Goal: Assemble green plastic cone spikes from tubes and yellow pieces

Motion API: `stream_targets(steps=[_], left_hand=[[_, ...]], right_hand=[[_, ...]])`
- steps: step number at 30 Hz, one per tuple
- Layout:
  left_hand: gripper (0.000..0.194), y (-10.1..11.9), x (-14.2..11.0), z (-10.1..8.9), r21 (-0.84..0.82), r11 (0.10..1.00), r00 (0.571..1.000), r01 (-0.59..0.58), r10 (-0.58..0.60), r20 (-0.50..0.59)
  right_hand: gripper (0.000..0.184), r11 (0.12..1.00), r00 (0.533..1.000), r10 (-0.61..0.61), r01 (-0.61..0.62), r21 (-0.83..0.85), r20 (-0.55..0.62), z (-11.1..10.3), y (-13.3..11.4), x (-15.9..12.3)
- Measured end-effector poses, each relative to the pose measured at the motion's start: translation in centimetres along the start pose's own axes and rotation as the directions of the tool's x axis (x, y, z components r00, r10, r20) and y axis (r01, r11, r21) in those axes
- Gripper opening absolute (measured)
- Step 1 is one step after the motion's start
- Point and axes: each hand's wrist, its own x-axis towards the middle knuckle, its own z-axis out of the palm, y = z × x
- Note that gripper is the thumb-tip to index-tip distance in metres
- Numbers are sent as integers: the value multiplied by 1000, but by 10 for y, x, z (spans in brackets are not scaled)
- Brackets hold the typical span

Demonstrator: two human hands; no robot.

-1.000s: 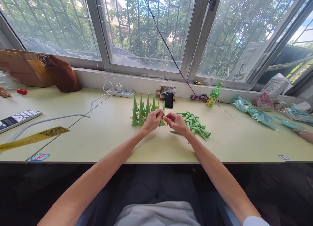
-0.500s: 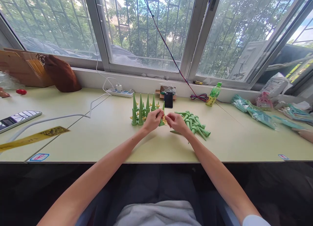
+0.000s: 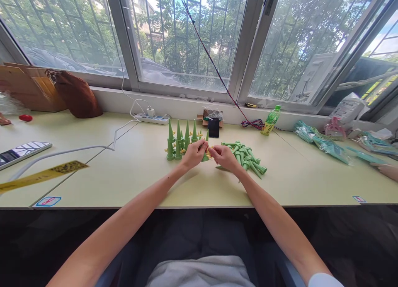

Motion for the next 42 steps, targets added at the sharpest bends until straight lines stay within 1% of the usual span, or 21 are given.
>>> stream_targets(steps=[2,5,7,14,17,21,27,30,33,36,39,42], left_hand=[[34,1,0,0,-7,1000,1000,-3,3,-1],[33,2,0,-1,-18,1000,1000,-13,13,-3],[32,1,0,0,-17,1000,1000,-12,12,0],[36,-5,0,2,-25,1000,1000,-17,18,22],[36,-5,0,2,-25,999,1000,-25,25,14],[35,-4,0,1,-28,999,1000,-21,21,3],[38,-4,0,3,-17,999,999,-33,33,15],[39,-5,0,2,-24,999,999,-40,40,18],[39,-5,1,1,-30,999,999,-43,43,15],[39,-5,1,2,-23,999,999,-44,44,5],[38,-5,1,2,-23,999,999,-38,39,11],[39,-5,0,3,-23,999,999,-31,32,12]], right_hand=[[49,1000,1000,-13,13,17,-6,0,0,0],[40,998,999,-31,32,54,-9,0,0,0],[38,999,1000,-30,30,44,-2,0,0,0],[51,999,999,-30,30,-12,-21,1,3,1],[49,1000,999,-31,31,3,-28,0,0,0],[43,999,999,-34,34,20,-10,-1,-3,-1],[53,999,999,-35,35,-37,-2,1,2,1],[56,999,999,-32,31,-31,-10,1,4,2],[53,1000,999,-28,28,8,-19,0,2,1],[47,998,999,-35,35,43,13,-1,-2,-1],[47,999,999,-30,30,14,13,-1,-3,-1],[50,999,1000,-27,27,-26,3,-1,-1,1]])
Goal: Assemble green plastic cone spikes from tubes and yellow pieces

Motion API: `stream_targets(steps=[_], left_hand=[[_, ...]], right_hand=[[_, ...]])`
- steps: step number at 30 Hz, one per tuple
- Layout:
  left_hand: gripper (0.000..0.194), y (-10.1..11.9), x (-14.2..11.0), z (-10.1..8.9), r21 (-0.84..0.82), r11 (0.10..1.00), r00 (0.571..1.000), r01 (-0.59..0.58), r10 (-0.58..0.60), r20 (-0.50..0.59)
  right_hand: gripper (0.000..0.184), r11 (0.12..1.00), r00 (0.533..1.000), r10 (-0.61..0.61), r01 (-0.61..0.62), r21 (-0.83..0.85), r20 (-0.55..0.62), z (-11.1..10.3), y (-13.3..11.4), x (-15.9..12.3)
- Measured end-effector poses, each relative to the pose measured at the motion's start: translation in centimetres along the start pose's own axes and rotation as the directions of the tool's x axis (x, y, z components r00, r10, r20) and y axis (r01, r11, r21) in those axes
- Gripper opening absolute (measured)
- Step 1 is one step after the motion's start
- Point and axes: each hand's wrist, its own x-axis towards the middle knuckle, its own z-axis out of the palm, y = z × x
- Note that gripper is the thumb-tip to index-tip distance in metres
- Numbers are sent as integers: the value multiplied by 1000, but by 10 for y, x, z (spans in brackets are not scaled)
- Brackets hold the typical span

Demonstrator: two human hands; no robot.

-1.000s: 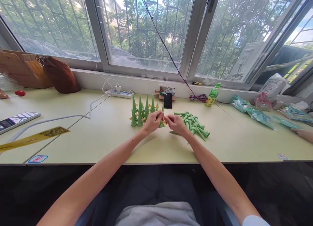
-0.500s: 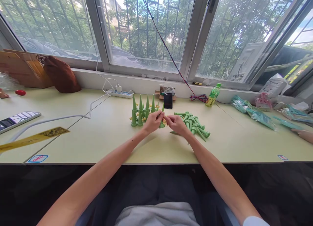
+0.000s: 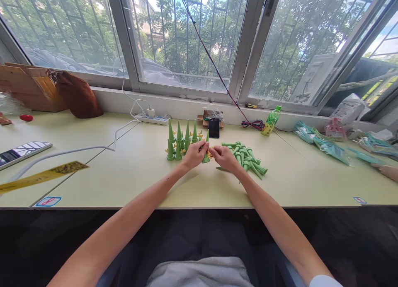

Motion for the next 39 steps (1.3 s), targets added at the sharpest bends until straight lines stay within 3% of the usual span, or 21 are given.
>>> stream_targets(steps=[27,32,39], left_hand=[[40,3,-1,-1,46,998,1000,-29,29,1],[40,4,0,-1,51,998,1000,-23,24,-11],[39,3,-1,-1,81,996,999,-32,33,-11]], right_hand=[[58,1000,998,22,-22,-8,59,3,6,2],[55,998,1000,19,-19,54,8,2,3,1],[53,1000,999,-5,4,13,36,1,3,0]])
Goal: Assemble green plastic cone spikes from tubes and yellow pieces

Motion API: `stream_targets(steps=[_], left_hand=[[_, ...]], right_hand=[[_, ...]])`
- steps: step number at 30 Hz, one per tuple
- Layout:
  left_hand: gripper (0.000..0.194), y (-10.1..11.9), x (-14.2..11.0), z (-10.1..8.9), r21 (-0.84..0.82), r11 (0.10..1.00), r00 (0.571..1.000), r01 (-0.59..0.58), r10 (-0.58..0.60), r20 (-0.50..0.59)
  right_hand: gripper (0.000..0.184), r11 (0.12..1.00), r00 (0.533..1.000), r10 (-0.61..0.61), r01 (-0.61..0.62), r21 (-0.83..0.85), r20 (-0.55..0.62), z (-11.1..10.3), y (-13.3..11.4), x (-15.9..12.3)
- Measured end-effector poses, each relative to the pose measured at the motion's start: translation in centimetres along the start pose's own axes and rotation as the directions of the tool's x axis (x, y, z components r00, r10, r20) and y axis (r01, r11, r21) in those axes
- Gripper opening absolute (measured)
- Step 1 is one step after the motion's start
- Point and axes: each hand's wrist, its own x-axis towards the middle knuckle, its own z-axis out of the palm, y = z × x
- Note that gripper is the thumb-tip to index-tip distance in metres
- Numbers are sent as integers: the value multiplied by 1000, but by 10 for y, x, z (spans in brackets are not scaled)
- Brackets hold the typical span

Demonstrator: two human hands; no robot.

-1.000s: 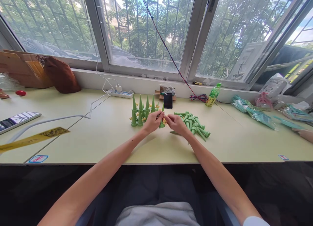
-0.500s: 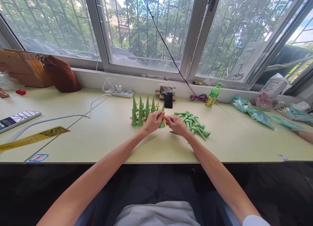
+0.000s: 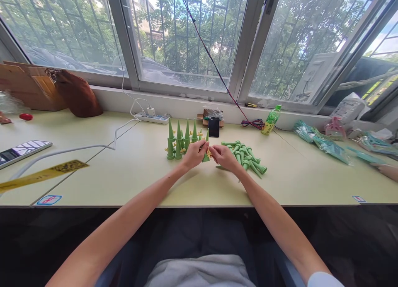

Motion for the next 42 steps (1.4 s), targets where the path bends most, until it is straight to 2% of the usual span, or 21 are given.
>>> stream_targets(steps=[12,17,34,38,42], left_hand=[[36,1,-3,0,82,995,998,-57,58,-5],[26,1,-3,0,65,997,999,-42,42,-6],[27,2,-5,-2,34,998,999,-51,50,18],[26,4,-5,-2,39,997,997,-73,72,25],[25,3,-5,-2,43,995,995,-91,88,54]], right_hand=[[57,997,1000,21,-20,-78,6,-1,-2,1],[57,997,1000,20,-20,-74,4,-2,-5,0],[57,997,999,46,-46,-64,3,0,2,1],[59,995,998,56,-57,-79,-24,1,4,2],[57,994,990,51,-63,-85,-133,0,4,3]])
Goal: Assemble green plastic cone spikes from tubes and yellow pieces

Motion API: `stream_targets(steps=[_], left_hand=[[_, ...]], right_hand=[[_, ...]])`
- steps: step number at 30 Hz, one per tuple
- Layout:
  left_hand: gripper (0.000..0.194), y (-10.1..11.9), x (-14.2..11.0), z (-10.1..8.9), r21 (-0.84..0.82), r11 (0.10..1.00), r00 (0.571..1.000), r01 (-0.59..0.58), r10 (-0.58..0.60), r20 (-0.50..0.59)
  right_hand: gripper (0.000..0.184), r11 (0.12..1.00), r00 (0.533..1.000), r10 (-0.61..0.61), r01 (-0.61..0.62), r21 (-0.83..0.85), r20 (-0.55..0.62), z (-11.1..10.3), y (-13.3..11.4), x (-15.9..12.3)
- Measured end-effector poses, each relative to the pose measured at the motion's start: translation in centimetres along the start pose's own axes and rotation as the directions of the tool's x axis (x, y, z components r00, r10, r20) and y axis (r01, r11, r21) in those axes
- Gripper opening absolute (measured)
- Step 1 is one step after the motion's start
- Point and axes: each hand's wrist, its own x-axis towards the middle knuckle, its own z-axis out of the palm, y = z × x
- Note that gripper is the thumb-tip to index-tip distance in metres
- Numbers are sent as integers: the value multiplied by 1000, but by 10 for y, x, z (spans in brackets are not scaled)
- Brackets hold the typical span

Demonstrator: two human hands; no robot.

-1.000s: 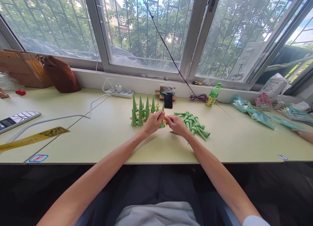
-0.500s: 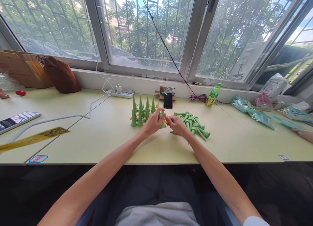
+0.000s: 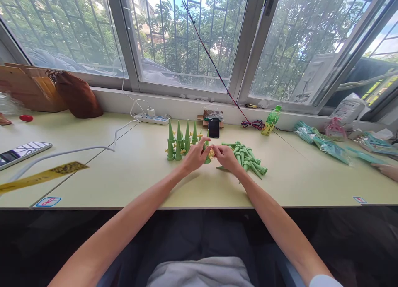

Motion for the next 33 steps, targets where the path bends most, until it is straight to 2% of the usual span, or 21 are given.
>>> stream_targets(steps=[4,9,15,22,27,33], left_hand=[[27,-4,0,3,-30,1000,999,-3,4,50],[29,-3,0,4,-96,995,997,26,-19,74],[30,-1,0,3,-122,990,993,70,-58,98],[37,-3,-1,3,-60,998,994,-32,38,105],[50,2,-2,1,-126,992,991,-27,43,128],[52,7,-2,-2,-142,990,986,9,15,165]], right_hand=[[53,999,992,33,-29,35,-121,-2,-1,0],[50,1000,984,-3,7,23,-176,-3,-5,-1],[46,1000,986,-18,21,17,-168,-4,-8,-3],[45,998,983,-36,43,35,-179,-3,-7,-3],[38,990,989,-94,105,94,-114,-4,-12,-6],[31,983,986,-152,158,89,-76,-4,-14,-8]])
